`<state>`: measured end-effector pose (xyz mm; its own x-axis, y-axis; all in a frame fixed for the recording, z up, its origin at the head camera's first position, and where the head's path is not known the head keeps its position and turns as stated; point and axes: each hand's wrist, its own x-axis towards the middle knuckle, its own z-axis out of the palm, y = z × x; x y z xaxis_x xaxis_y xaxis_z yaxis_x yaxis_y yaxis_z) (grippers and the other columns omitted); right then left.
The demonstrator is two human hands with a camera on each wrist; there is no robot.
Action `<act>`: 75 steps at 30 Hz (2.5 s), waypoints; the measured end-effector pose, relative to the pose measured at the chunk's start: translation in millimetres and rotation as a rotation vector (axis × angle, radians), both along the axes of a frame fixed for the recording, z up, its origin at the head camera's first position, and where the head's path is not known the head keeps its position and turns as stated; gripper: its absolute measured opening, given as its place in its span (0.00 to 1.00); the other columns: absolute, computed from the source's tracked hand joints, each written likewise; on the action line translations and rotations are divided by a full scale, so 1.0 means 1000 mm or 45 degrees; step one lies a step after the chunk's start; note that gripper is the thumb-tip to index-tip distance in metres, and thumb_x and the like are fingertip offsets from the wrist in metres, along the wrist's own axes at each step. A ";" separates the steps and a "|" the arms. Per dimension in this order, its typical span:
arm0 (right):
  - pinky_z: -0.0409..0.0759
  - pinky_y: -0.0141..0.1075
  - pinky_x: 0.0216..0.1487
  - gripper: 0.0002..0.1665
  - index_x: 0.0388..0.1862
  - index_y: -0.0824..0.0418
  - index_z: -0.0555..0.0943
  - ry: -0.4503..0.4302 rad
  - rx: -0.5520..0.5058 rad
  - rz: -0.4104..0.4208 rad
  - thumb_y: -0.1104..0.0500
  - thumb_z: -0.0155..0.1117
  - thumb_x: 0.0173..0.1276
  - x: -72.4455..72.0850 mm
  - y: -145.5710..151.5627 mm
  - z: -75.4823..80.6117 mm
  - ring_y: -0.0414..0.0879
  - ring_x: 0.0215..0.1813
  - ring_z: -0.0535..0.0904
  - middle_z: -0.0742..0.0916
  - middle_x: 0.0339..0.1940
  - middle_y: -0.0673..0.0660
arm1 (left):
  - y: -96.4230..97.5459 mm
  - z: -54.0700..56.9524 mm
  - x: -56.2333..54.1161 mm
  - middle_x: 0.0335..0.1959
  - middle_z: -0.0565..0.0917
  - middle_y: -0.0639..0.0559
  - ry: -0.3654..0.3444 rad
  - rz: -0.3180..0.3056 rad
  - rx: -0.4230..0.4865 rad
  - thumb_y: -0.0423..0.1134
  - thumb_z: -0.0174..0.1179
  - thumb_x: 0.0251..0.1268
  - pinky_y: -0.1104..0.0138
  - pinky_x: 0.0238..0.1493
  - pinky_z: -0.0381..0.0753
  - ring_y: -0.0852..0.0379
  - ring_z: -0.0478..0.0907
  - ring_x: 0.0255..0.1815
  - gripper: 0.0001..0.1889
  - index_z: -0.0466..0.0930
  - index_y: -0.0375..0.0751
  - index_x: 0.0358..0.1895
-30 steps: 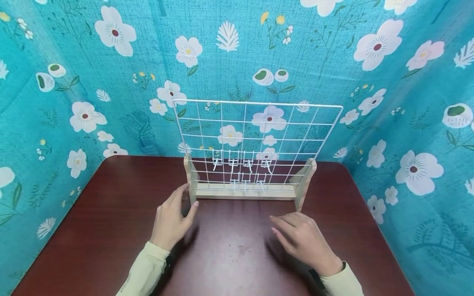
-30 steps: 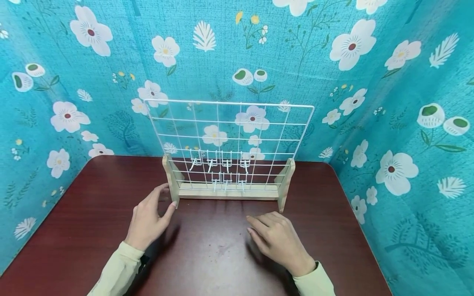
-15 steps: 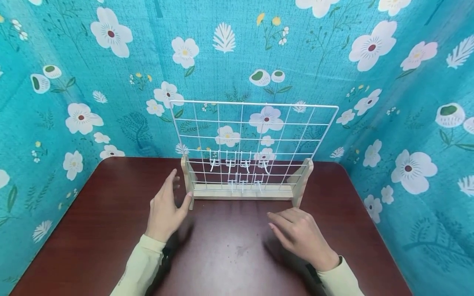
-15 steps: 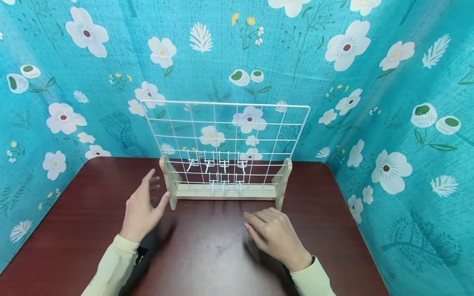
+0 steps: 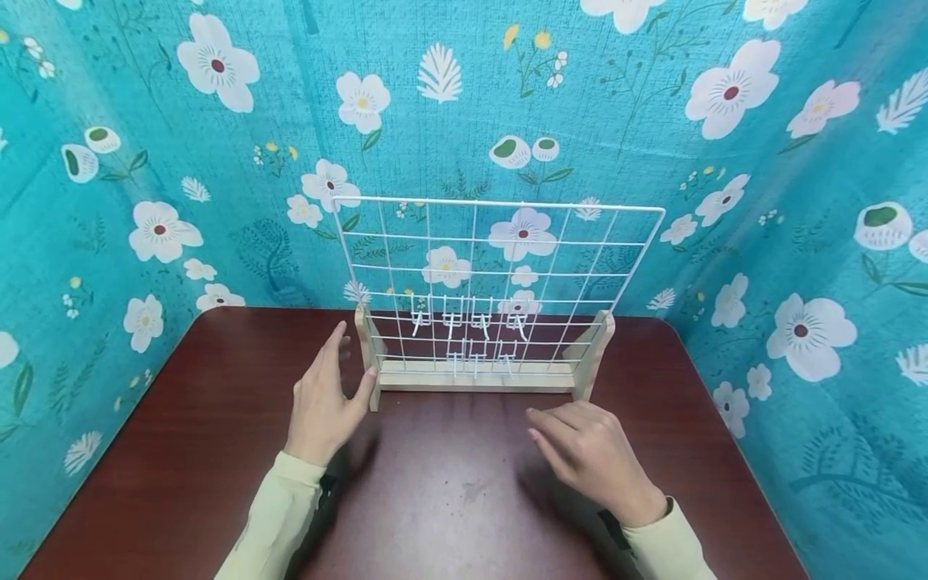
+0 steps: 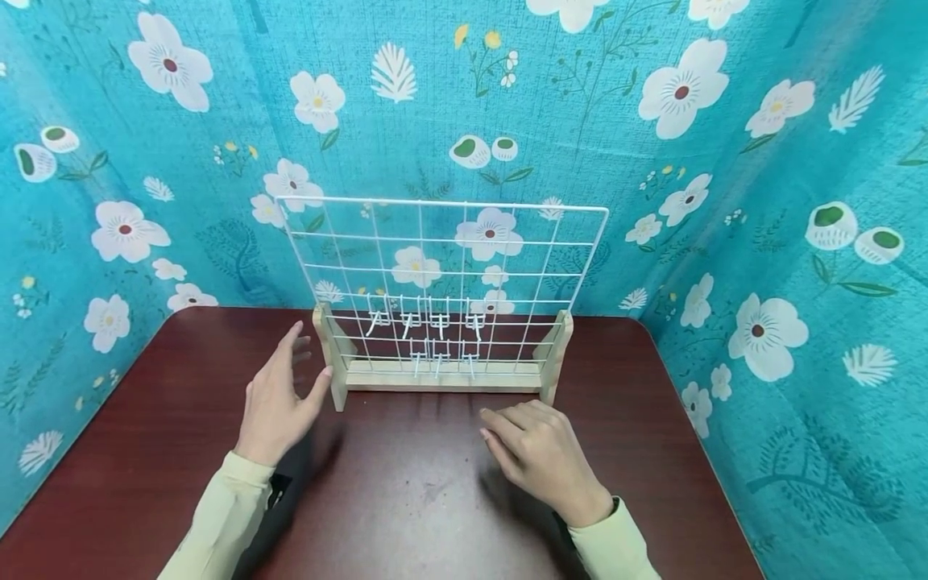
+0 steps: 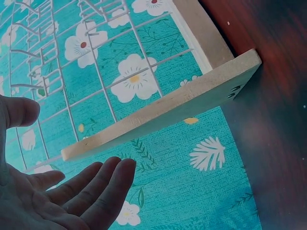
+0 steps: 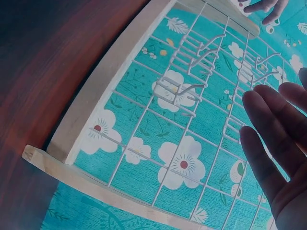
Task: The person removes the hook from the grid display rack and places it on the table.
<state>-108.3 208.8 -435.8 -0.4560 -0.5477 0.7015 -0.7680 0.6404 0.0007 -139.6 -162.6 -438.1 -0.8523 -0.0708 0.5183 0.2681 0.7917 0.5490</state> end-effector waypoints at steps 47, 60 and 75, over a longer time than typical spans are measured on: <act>0.84 0.42 0.31 0.16 0.47 0.59 0.91 -0.022 -0.089 -0.193 0.58 0.75 0.60 -0.014 0.021 0.019 0.45 0.29 0.87 0.93 0.31 0.54 | 0.001 0.007 -0.024 0.70 0.79 0.36 0.031 0.013 -0.015 0.48 0.67 0.68 0.34 0.51 0.82 0.33 0.83 0.62 0.42 0.60 0.44 0.82; 0.82 0.44 0.28 0.24 0.46 0.60 0.91 0.062 -0.156 -0.192 0.46 0.54 0.81 -0.019 0.021 0.025 0.45 0.25 0.84 0.92 0.27 0.54 | 0.003 0.010 -0.028 0.71 0.78 0.36 0.020 0.019 -0.007 0.49 0.67 0.68 0.33 0.54 0.81 0.33 0.81 0.64 0.42 0.62 0.41 0.81; 0.84 0.45 0.29 0.26 0.46 0.60 0.91 0.041 -0.152 -0.226 0.44 0.54 0.81 -0.023 0.019 0.032 0.47 0.27 0.86 0.93 0.30 0.56 | 0.003 0.014 -0.033 0.65 0.82 0.37 0.077 -0.001 -0.024 0.50 0.66 0.67 0.37 0.49 0.85 0.36 0.85 0.58 0.38 0.67 0.39 0.77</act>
